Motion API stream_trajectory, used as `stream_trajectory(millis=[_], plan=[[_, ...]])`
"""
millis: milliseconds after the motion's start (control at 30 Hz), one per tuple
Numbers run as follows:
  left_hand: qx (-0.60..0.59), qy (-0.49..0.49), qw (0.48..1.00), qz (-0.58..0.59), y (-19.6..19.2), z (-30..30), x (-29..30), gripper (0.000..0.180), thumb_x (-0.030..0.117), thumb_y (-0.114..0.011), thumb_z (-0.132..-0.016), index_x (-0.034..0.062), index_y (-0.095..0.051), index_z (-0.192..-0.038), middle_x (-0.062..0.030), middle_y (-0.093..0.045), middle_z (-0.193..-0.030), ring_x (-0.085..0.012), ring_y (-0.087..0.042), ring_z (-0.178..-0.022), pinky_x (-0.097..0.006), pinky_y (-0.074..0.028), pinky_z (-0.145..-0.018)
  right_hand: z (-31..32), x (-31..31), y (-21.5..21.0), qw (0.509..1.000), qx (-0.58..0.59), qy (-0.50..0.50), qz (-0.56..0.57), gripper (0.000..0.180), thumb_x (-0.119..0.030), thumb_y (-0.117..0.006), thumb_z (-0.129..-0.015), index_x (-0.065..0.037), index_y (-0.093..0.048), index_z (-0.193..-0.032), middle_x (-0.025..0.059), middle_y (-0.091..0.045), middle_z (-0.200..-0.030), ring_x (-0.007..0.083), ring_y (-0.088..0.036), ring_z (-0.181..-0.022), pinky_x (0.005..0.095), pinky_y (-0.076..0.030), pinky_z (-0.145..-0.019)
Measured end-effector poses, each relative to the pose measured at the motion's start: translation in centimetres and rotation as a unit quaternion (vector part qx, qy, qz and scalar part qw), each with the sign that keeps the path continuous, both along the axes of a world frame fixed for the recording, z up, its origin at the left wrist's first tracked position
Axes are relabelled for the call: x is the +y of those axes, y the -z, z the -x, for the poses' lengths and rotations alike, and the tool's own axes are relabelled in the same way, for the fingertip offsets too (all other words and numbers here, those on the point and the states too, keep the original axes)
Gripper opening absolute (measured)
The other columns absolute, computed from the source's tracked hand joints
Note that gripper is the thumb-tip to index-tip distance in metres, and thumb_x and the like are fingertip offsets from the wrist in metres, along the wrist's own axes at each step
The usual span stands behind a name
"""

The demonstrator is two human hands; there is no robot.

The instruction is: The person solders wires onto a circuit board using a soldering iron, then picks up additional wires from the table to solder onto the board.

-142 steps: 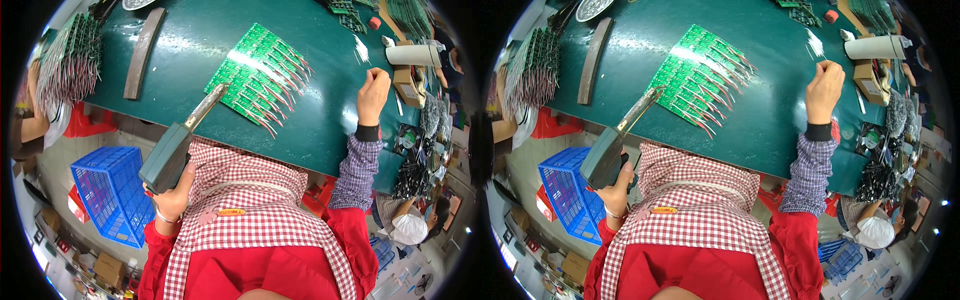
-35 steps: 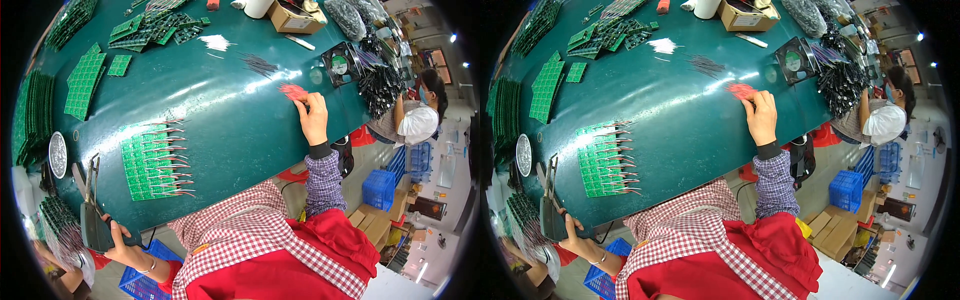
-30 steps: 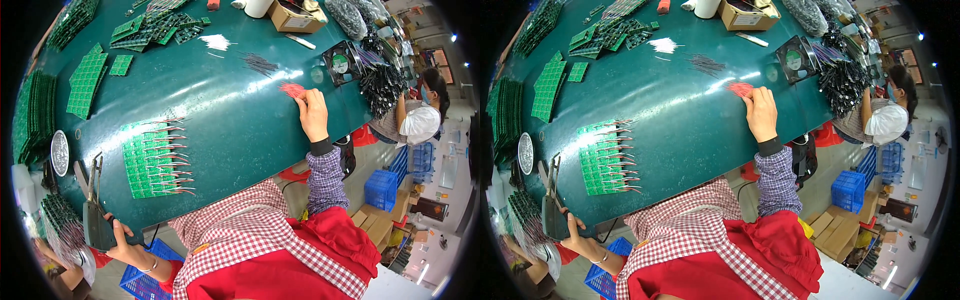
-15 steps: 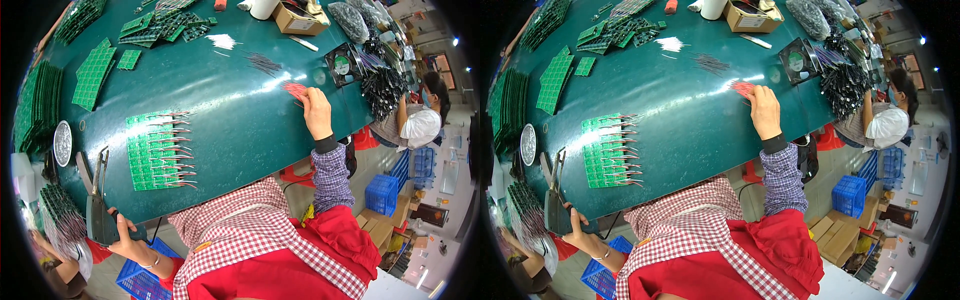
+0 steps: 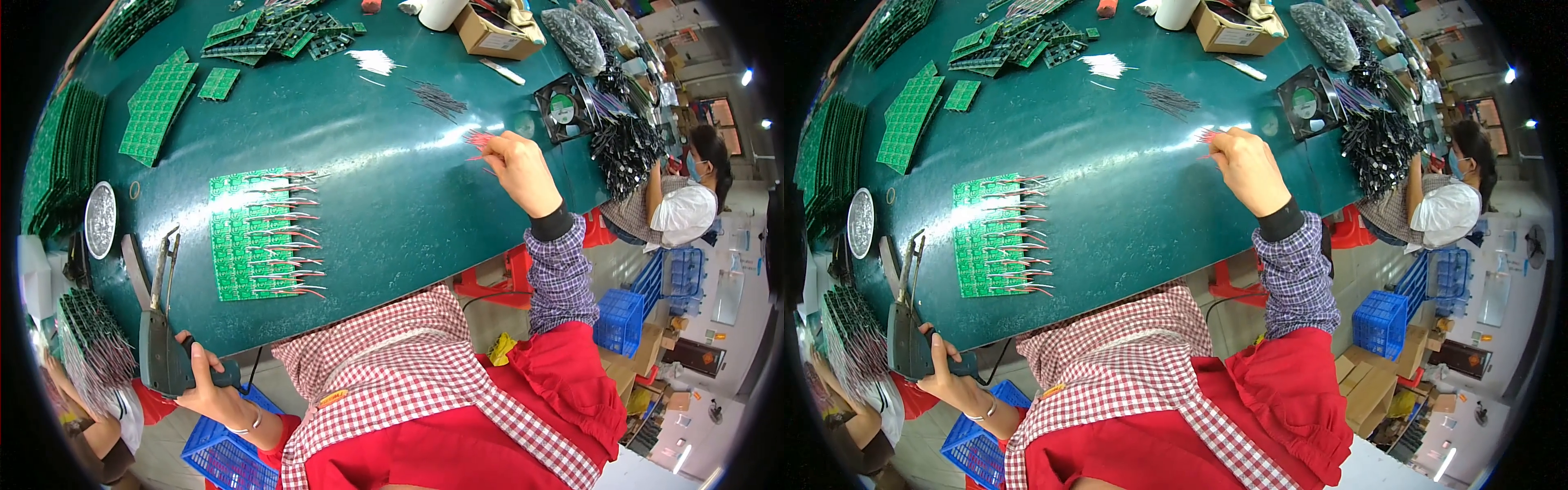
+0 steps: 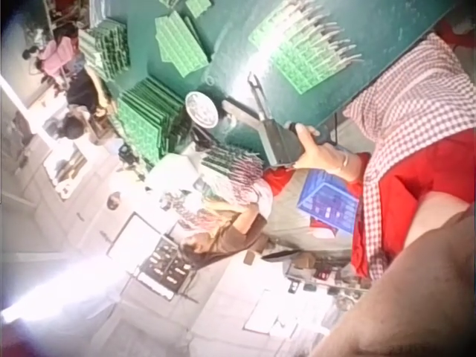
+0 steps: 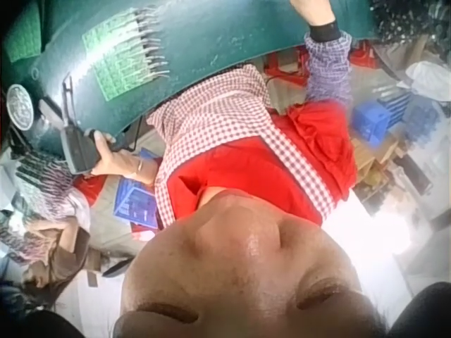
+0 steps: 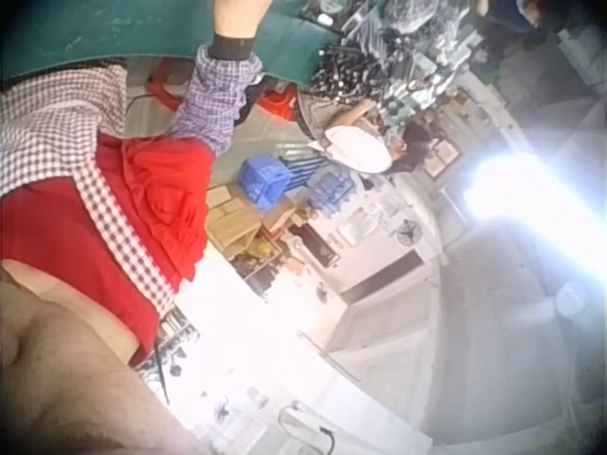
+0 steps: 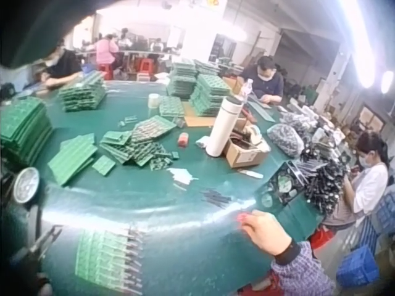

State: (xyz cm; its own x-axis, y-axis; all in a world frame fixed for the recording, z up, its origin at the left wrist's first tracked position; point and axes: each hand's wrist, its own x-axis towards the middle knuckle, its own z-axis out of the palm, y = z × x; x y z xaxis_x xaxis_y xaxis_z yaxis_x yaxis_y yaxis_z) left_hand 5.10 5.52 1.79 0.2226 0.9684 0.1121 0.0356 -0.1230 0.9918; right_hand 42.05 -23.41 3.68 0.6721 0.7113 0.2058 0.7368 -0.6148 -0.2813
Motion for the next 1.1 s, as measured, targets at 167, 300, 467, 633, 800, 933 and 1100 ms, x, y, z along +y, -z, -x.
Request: stream_trajectory(millis=[167, 300, 467, 633, 800, 933, 1100], plan=[[0.001, -0.006, 1.000, 0.009, 0.1, 0.1, 0.1, 0.029, -0.007, -0.062, -0.081, -0.0087, -0.057, -0.109, -0.0172, -0.065, -0.102, -0.0087, -0.046, -0.052, -0.021, -0.033, -0.043, -0.8, 1.1, 0.0, 0.997, 0.014, -0.040, 0.059, 0.006, -0.002, -0.066, -0.077, 0.001, -0.064, -0.082, 0.0156, -0.060, -0.077, 0.0344, -0.060, -0.071, 0.0411, -0.047, -0.064], [0.017, -0.006, 1.000, 0.016, 0.1, 0.5, 0.5, 0.033, -0.007, -0.061, -0.080, -0.0091, -0.054, -0.113, -0.0190, -0.063, -0.105, -0.0099, -0.047, -0.052, -0.021, -0.034, -0.043, -1.1, 1.6, 0.3, 0.995, 0.029, -0.041, 0.088, 0.006, -0.001, -0.065, -0.076, 0.001, -0.065, -0.081, 0.0159, -0.061, -0.078, 0.0348, -0.060, -0.074, 0.0416, -0.048, -0.067], [-0.004, -0.015, 1.000, 0.017, -0.3, -0.2, 0.6, 0.029, -0.006, -0.062, -0.080, -0.0095, -0.057, -0.108, -0.0182, -0.064, -0.103, -0.0085, -0.045, -0.051, -0.021, -0.032, -0.043, -0.5, 2.3, 0.2, 0.992, 0.037, -0.048, 0.110, 0.006, 0.000, -0.065, -0.075, 0.001, -0.065, -0.080, 0.0162, -0.061, -0.078, 0.0352, -0.061, -0.075, 0.0417, -0.048, -0.068], [-0.012, -0.016, 1.000, 0.022, -0.3, -0.7, 0.5, 0.025, -0.005, -0.062, -0.080, -0.0098, -0.060, -0.105, -0.0171, -0.065, -0.101, -0.0077, -0.045, -0.051, -0.021, -0.031, -0.044, -0.3, 2.6, -0.5, 0.990, 0.010, -0.039, 0.133, 0.005, 0.000, -0.065, -0.073, -0.001, -0.065, -0.079, 0.0162, -0.061, -0.079, 0.0355, -0.061, -0.074, 0.0419, -0.048, -0.067], [-0.010, -0.019, 0.999, 0.027, -0.3, -1.0, 0.5, 0.025, -0.005, -0.062, -0.080, -0.0096, -0.060, -0.105, -0.0175, -0.065, -0.102, -0.0083, -0.045, -0.051, -0.022, -0.032, -0.044, -0.3, 2.7, -0.2, 0.983, -0.042, -0.034, 0.173, 0.004, 0.000, -0.063, -0.074, -0.001, -0.065, -0.077, 0.0151, -0.061, -0.081, 0.0347, -0.061, -0.075, 0.0417, -0.049, -0.067], [-0.011, -0.013, 0.999, 0.027, -0.1, -1.1, 0.7, 0.026, -0.005, -0.062, -0.080, -0.0095, -0.060, -0.105, -0.0180, -0.065, -0.102, -0.0082, -0.045, -0.051, -0.022, -0.032, -0.044, -0.1, 2.7, 0.6, 0.982, -0.037, -0.043, 0.180, 0.005, 0.000, -0.062, -0.073, -0.001, -0.065, -0.077, 0.0144, -0.062, -0.081, 0.0338, -0.062, -0.076, 0.0411, -0.050, -0.068], [-0.022, -0.013, 0.999, 0.037, 0.1, -0.9, 0.8, 0.026, -0.006, -0.062, -0.080, -0.0096, -0.059, -0.105, -0.0175, -0.065, -0.102, -0.0083, -0.045, -0.051, -0.021, -0.032, -0.044, 0.1, 2.5, 0.8, 0.985, -0.021, -0.037, 0.168, 0.004, -0.002, -0.065, -0.074, -0.001, -0.067, -0.077, 0.0149, -0.062, -0.080, 0.0345, -0.062, -0.075, 0.0415, -0.050, -0.068]])
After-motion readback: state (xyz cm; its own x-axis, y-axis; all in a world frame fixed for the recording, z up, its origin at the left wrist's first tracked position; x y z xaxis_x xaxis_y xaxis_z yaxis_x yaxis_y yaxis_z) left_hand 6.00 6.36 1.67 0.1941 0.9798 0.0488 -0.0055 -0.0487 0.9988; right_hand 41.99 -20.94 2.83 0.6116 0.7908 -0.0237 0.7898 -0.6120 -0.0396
